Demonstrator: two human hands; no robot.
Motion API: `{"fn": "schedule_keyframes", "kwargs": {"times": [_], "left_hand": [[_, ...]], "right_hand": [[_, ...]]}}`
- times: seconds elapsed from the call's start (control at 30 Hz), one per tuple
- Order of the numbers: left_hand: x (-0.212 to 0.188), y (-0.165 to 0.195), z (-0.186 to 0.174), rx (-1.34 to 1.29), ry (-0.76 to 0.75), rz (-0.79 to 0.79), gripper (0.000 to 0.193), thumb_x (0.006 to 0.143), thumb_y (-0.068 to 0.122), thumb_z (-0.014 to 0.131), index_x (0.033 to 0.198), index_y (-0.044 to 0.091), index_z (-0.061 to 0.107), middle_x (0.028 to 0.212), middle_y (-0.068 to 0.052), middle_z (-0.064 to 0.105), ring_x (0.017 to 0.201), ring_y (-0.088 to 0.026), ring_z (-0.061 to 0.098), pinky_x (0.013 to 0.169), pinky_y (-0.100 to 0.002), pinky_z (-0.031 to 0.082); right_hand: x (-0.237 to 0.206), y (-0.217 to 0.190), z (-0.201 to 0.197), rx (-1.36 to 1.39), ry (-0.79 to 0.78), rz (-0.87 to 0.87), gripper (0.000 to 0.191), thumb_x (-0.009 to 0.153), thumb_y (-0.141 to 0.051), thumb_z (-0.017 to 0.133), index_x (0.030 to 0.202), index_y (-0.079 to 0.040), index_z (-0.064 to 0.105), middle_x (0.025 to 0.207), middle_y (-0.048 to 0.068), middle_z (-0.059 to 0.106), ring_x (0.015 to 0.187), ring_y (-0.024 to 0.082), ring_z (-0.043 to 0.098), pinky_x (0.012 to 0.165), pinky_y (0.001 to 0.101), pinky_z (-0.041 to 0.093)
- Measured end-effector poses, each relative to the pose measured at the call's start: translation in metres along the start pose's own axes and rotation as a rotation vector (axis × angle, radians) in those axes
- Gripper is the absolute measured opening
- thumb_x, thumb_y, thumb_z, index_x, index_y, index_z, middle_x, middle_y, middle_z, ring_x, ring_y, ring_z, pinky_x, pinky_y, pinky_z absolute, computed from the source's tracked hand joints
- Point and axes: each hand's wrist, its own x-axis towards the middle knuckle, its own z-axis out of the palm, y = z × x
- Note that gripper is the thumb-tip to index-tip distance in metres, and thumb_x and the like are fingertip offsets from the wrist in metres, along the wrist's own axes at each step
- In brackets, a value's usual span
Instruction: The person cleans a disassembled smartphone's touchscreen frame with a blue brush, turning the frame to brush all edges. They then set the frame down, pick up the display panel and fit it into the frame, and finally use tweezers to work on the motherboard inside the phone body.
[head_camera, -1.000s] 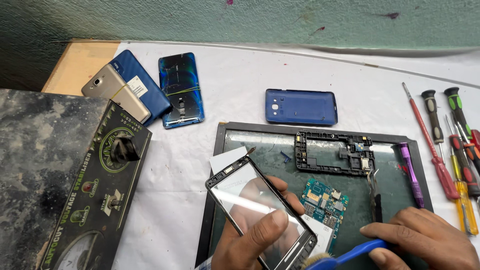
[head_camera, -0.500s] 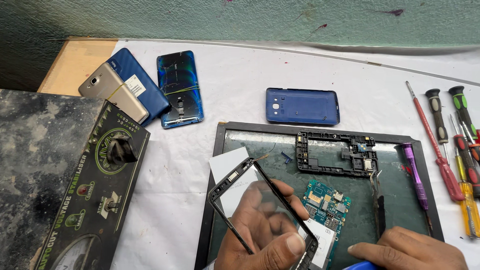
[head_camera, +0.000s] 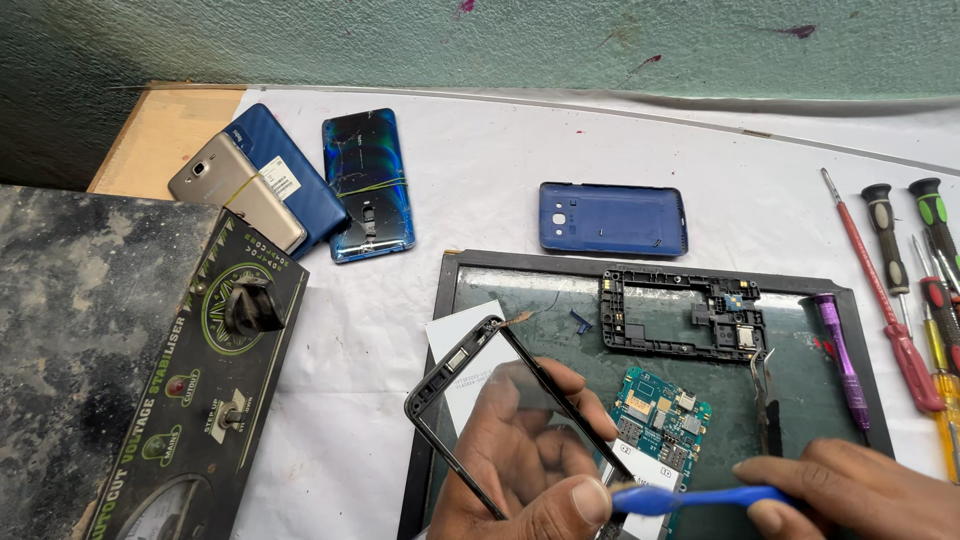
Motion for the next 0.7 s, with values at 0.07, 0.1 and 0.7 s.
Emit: {"fn": "schedule_keyframes", "kwargs": {"times": [0.07,0.1,0.7], "left_hand": [[0.001,0.000,-0.001,0.013,-0.016,0.001,0.067,0.080,0.014,0.081,0.135,-0.001,0.045,0.111,-0.020,0.061,0.077,-0.010,0.061,0.074,-0.024,0.056],[0.001,-0.001,-0.002,0.019,-0.025,0.002,0.067,0.080,0.014,0.080,0.135,-0.001,0.045,0.112,-0.020,0.061,0.078,-0.010,0.061,0.075,-0.024,0.056],[0.006,-0.012,-0.011,0.140,0.035,0.070,0.067,0.076,0.022,0.080,0.132,0.000,0.050,0.108,-0.018,0.064,0.073,-0.010,0.055,0.070,-0.026,0.051]], "right_hand": [[0.000,0.012,0.011,-0.086,-0.081,-0.093,0.045,0.080,-0.059,0.073,0.119,-0.040,0.082,0.068,-0.010,0.065,0.071,0.004,0.068,0.064,0.0281,0.060],[-0.001,0.019,0.015,-0.084,-0.137,-0.150,0.047,0.082,-0.056,0.071,0.125,-0.040,0.078,0.070,-0.010,0.064,0.073,0.004,0.069,0.064,0.0273,0.061],[0.001,-0.053,-0.018,0.089,0.230,0.101,0.025,0.081,-0.046,0.081,0.098,-0.028,0.086,0.069,-0.009,0.066,0.066,0.005,0.068,0.061,0.0263,0.052]]}}
